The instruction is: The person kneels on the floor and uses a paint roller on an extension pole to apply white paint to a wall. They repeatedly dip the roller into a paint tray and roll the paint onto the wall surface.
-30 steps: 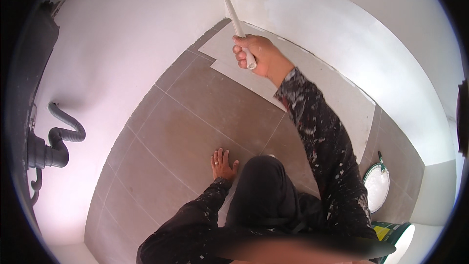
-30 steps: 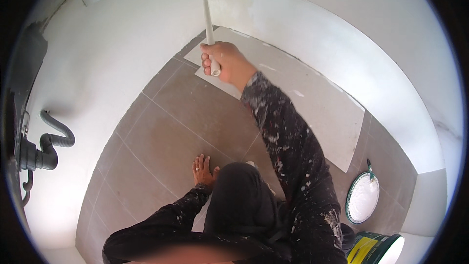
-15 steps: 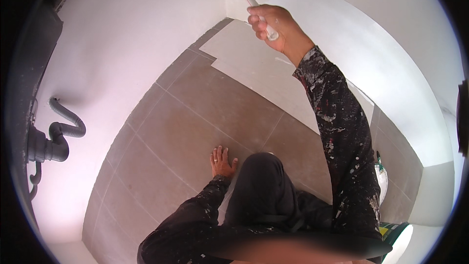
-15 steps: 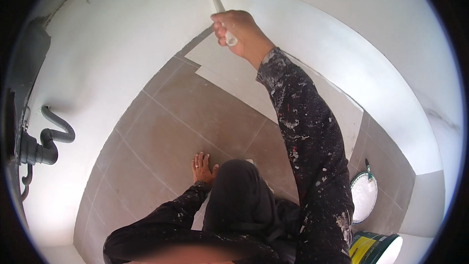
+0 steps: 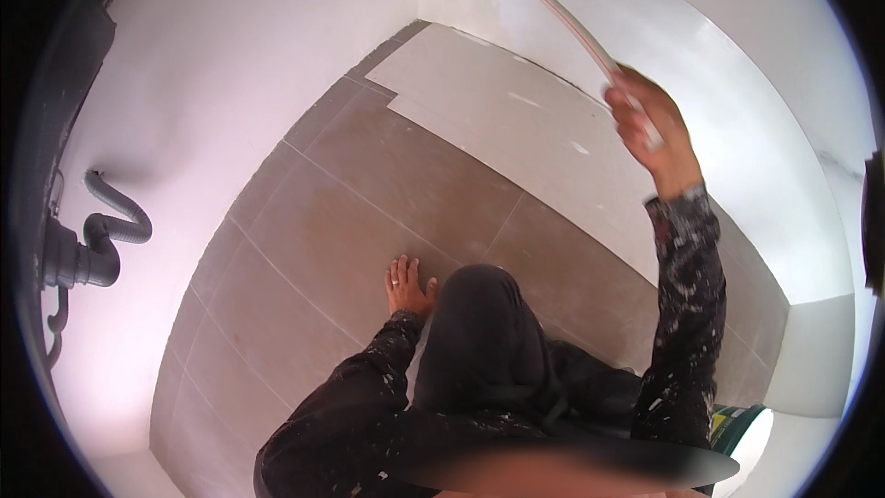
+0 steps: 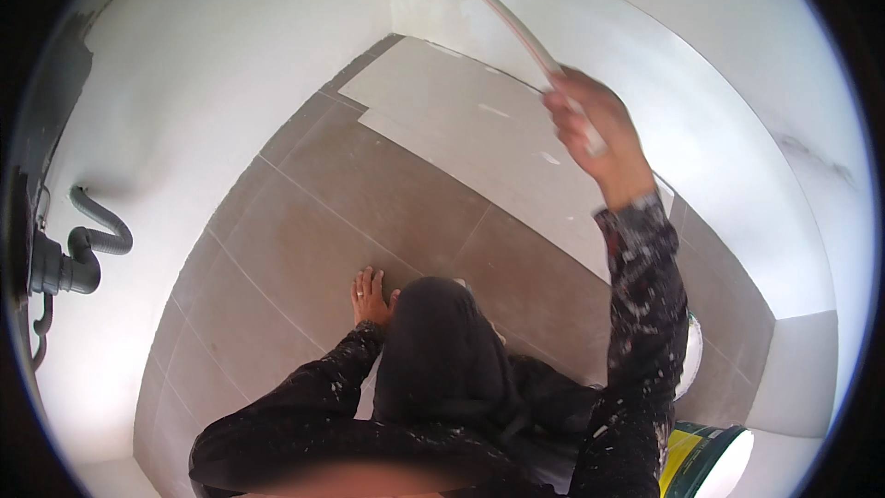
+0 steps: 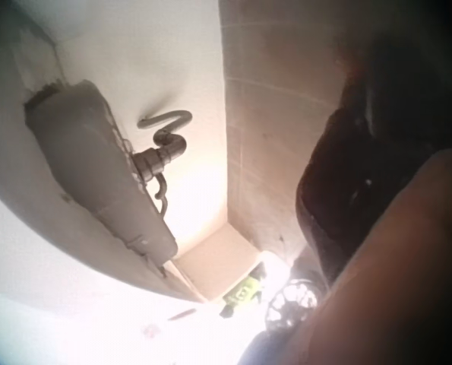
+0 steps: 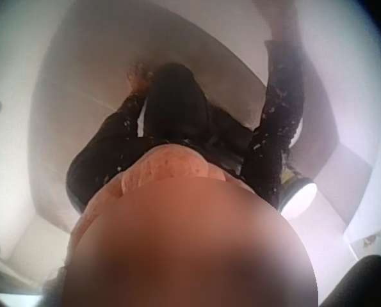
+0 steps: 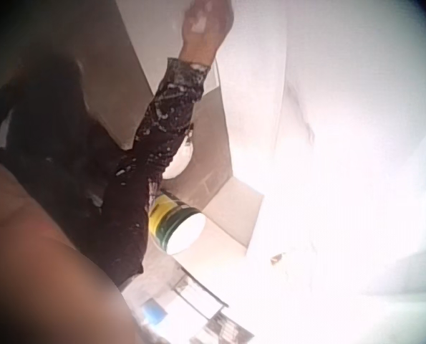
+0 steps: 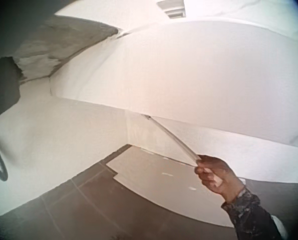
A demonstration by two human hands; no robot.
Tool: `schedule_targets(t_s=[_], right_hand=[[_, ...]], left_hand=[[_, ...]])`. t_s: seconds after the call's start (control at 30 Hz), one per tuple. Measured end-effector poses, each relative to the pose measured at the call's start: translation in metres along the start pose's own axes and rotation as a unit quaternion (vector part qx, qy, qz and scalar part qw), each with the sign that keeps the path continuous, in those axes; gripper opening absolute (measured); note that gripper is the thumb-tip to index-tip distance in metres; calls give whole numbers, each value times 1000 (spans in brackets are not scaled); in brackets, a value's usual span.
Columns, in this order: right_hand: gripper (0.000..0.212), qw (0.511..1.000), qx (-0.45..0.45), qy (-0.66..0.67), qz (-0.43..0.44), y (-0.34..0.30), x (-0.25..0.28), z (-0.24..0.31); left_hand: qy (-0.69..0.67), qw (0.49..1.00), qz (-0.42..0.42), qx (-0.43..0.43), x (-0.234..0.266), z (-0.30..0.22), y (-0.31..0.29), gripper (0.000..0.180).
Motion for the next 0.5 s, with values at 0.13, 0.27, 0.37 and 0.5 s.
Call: schedule_targets(t_s=[0.13, 0.27, 0.37, 0.5], right_hand=[[54, 994, 9, -43, -96, -98, 57, 14], [59, 990, -1, -14, -140, -175, 65, 31], [60, 988, -8, -18, -156, -185, 60, 40], [53, 993, -9, -46, -105, -119, 39, 28]], left_hand=[[4, 1000, 1, 2, 0, -2, 0, 65], [0, 1000, 1, 5, 3, -4, -1, 65], [2, 1000, -2, 5, 3, -5, -1, 63], [30, 999, 23, 19, -1, -2, 0, 62]])
Point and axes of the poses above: each hand's wrist, its own y-axis towards the middle knuckle, its own x-axis out of the back of the hand, z = x × y, the point moved 5 cm from there along y, towards the middle knuckle, and after that the axes turned 6 degrees about y, right-handed, at the moved point
